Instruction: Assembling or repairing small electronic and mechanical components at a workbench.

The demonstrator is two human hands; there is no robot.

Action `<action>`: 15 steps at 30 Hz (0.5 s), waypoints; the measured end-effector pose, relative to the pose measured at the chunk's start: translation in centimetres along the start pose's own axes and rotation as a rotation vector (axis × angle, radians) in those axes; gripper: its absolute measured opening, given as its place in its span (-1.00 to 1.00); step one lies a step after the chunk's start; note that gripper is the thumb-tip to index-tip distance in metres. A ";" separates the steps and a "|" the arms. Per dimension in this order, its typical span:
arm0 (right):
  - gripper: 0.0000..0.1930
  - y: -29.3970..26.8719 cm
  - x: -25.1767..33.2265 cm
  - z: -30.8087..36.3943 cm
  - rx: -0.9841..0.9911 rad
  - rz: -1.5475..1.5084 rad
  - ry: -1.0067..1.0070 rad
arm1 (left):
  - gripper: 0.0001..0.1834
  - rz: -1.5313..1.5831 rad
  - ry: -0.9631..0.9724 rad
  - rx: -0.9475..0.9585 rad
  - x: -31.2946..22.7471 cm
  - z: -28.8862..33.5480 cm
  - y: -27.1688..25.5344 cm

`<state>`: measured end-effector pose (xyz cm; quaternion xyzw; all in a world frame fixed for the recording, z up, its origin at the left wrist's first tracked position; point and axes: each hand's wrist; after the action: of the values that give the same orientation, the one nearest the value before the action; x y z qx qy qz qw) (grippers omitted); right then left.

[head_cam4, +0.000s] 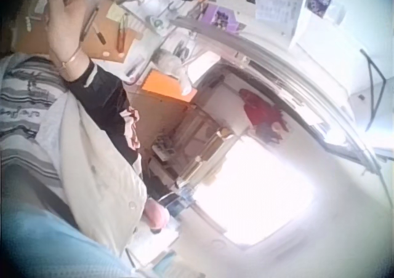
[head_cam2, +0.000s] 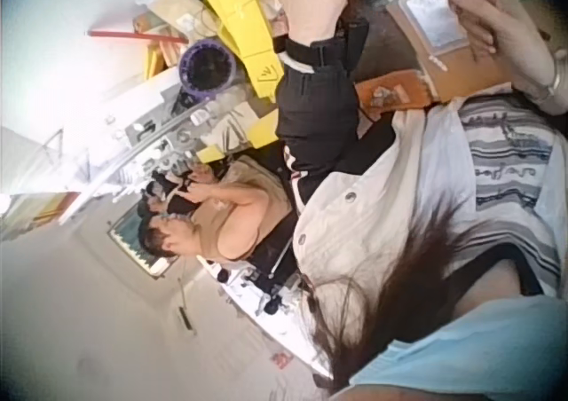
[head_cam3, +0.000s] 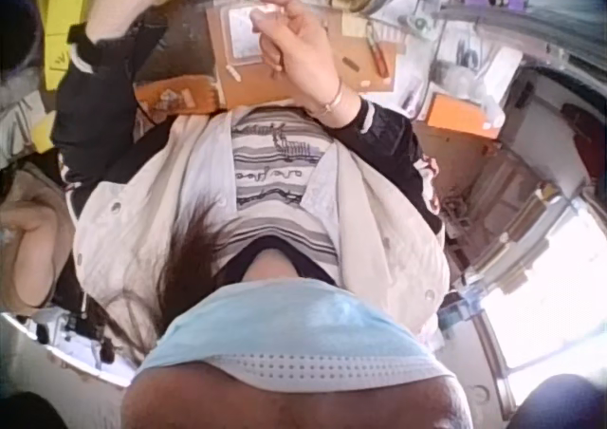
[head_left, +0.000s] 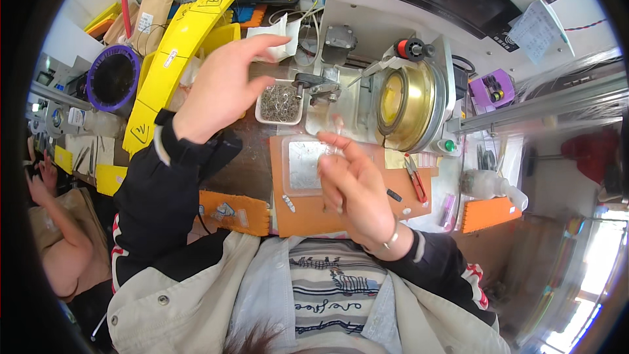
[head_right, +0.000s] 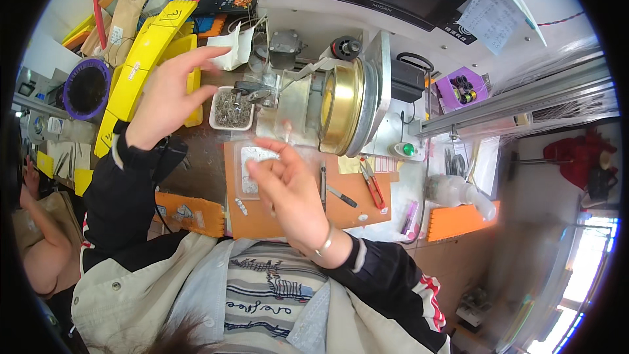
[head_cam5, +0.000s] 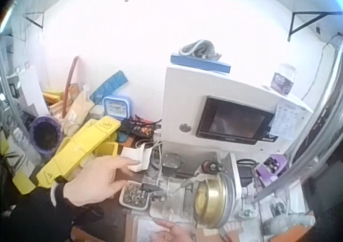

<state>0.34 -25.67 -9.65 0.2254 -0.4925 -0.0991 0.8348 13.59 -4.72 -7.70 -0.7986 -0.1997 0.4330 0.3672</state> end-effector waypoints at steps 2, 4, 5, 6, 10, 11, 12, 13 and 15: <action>-0.50 0.3 -1.0 -1.8 -0.174 -0.265 -0.143 | -0.64 0.163 -0.141 0.094 -0.5 -0.3 -1.6; -0.52 1.2 -0.8 -3.9 -0.233 -0.331 -0.222 | -0.83 0.341 -0.313 0.207 -1.6 -0.5 -2.8; -0.54 1.4 -0.5 -4.8 -0.300 -0.392 -0.305 | -0.83 0.341 -0.309 0.216 -1.0 -1.0 -2.5; -0.54 1.6 -0.2 -5.6 -0.294 -0.396 -0.308 | -0.83 0.443 -0.315 0.226 -0.1 -1.3 -2.7; -0.66 1.2 -0.1 -7.3 -0.269 -0.473 -0.347 | -0.83 0.537 -0.149 0.282 -0.1 -3.5 -1.9; -0.73 1.0 -0.1 -7.5 -0.280 -0.494 -0.304 | -0.83 0.538 -0.146 0.289 -0.2 -4.0 -1.4; -0.73 0.9 -0.1 -7.5 -0.285 -0.497 -0.307 | -0.83 0.587 -0.159 0.332 -0.3 -4.5 -0.8; -0.76 0.9 -0.3 -7.3 -0.302 -0.507 -0.281 | -0.83 0.637 -0.171 0.375 -0.5 -4.9 -0.3; -0.79 0.8 -0.6 -7.0 -0.322 -0.517 -0.255 | -0.82 0.629 -0.174 0.416 -0.9 -5.8 0.3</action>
<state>6.03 -22.82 -12.65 0.1940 -0.4975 -0.4116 0.7386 18.00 -7.89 -5.35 -0.6898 0.1167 0.6217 0.3523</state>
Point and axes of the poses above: each hand's wrist, its own z-axis away from the middle knuckle, its own y-axis out of the palm, x = y × z, and after that the axes turned 1 degree about y, right-handed
